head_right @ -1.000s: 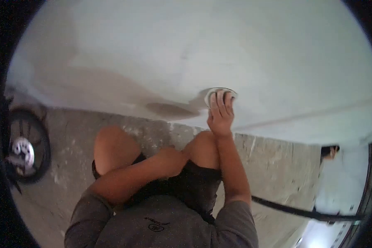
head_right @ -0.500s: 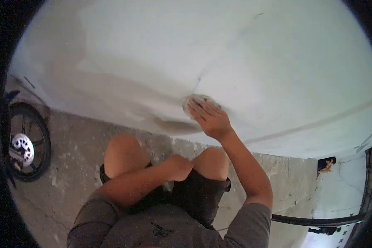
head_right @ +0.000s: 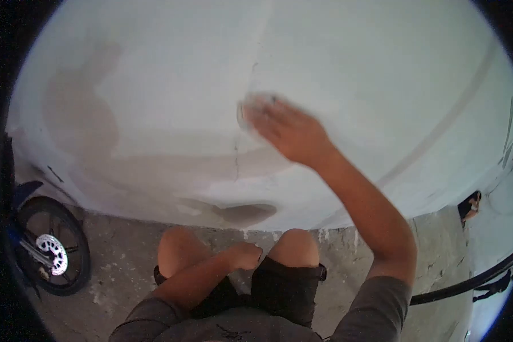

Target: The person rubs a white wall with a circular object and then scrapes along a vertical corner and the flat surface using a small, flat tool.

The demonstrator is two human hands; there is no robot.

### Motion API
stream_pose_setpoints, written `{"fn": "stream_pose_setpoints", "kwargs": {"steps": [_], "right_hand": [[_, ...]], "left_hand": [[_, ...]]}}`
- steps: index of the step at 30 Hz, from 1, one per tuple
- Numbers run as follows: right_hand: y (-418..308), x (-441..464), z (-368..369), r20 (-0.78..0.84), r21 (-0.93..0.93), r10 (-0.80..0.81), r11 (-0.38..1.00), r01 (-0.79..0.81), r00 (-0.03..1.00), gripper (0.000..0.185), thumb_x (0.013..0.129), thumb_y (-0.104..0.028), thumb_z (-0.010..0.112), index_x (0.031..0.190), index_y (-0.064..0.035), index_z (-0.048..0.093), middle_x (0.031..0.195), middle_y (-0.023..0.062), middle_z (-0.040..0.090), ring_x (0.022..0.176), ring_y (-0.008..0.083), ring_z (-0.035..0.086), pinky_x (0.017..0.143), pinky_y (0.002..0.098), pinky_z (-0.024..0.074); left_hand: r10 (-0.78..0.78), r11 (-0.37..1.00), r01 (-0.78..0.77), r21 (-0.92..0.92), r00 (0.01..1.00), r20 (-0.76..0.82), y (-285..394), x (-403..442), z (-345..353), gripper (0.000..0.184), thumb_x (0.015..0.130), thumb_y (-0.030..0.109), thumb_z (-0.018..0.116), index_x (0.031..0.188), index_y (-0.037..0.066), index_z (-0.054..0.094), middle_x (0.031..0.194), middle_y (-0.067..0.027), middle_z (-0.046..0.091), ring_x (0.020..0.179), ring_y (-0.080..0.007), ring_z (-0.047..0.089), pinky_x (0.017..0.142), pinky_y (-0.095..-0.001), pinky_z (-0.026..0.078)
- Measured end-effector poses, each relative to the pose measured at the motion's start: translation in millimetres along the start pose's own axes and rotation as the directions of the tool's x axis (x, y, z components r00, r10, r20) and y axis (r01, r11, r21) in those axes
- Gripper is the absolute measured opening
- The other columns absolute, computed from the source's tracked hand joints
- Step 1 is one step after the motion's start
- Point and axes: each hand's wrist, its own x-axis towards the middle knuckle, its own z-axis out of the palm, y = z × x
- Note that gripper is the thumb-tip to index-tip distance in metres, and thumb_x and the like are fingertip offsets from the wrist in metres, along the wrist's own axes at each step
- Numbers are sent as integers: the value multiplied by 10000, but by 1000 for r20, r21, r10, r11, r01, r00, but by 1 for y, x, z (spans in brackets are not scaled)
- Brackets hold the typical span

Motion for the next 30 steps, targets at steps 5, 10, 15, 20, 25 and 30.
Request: {"fn": "stream_pose_setpoints", "kwargs": {"steps": [5, 10, 15, 20, 25, 30], "right_hand": [[71, 8, -26, -199, -111, 201, 968, -226, 959, 389, 914, -142, 587, 1303, -133, 590, 1371, 22, 568, 1289, 225, 517, 1044, 381, 463], [111, -45, -19, -381, -32, 481, 847, -531, 789, 501, 994, -154, 520, 1473, -69, 398, 1504, 195, 394, 1411, 428, 311, 1114, 469, 359], [15, -133, 56, -481, 198, 798, 503, -841, 364, 445, 871, -67, 603, 1314, -73, 569, 1400, 121, 533, 1319, 355, 473, 1033, 389, 464], [-58, -236, 88, -289, 296, 905, 394, -870, 312, 485, 900, -22, 551, 1382, -28, 500, 1450, 192, 460, 1373, 401, 385, 1063, 394, 439], [-63, -312, 95, -217, 419, 974, 38, -907, -60, 440, 1005, -73, 439, 1430, 35, 407, 1508, 240, 352, 1436, 355, 275, 1123, 375, 346], [-72, -366, 118, -86, 590, 876, -339, -732, -475, 438, 1032, -152, 422, 1410, 69, 413, 1500, 238, 373, 1423, 343, 321, 1131, 346, 322]], "left_hand": [[18, 1000, -19, 12, 992, 123, 8, -11, -16, 308, 781, 131, 555, 1012, -45, 658, 1011, -277, 660, 975, -436, 637, 822, -498, 507], [-54, 998, 52, 35, 997, 48, 4, -10, -7, 284, 779, 139, 558, 972, -34, 671, 989, -267, 662, 942, -440, 640, 801, -503, 505], [-87, 995, 82, 52, 993, 82, 13, -6, -12, 220, 798, 150, 542, 873, -27, 651, 905, -264, 658, 883, -442, 639, 780, -520, 501], [-77, 994, 68, 83, 991, 108, 22, 1, -18, 241, 850, 168, 527, 926, -33, 633, 890, -282, 648, 877, -446, 633, 782, -522, 498], [-139, 987, 122, 102, 973, 182, 29, 17, -16, 222, 873, 153, 521, 964, -19, 626, 891, -266, 655, 897, -436, 632, 793, -527, 489], [-109, 994, 101, 53, 973, 201, 31, 51, -19, 199, 866, 157, 533, 951, 3, 627, 860, -253, 650, 857, -444, 624, 775, -533, 482]]}}
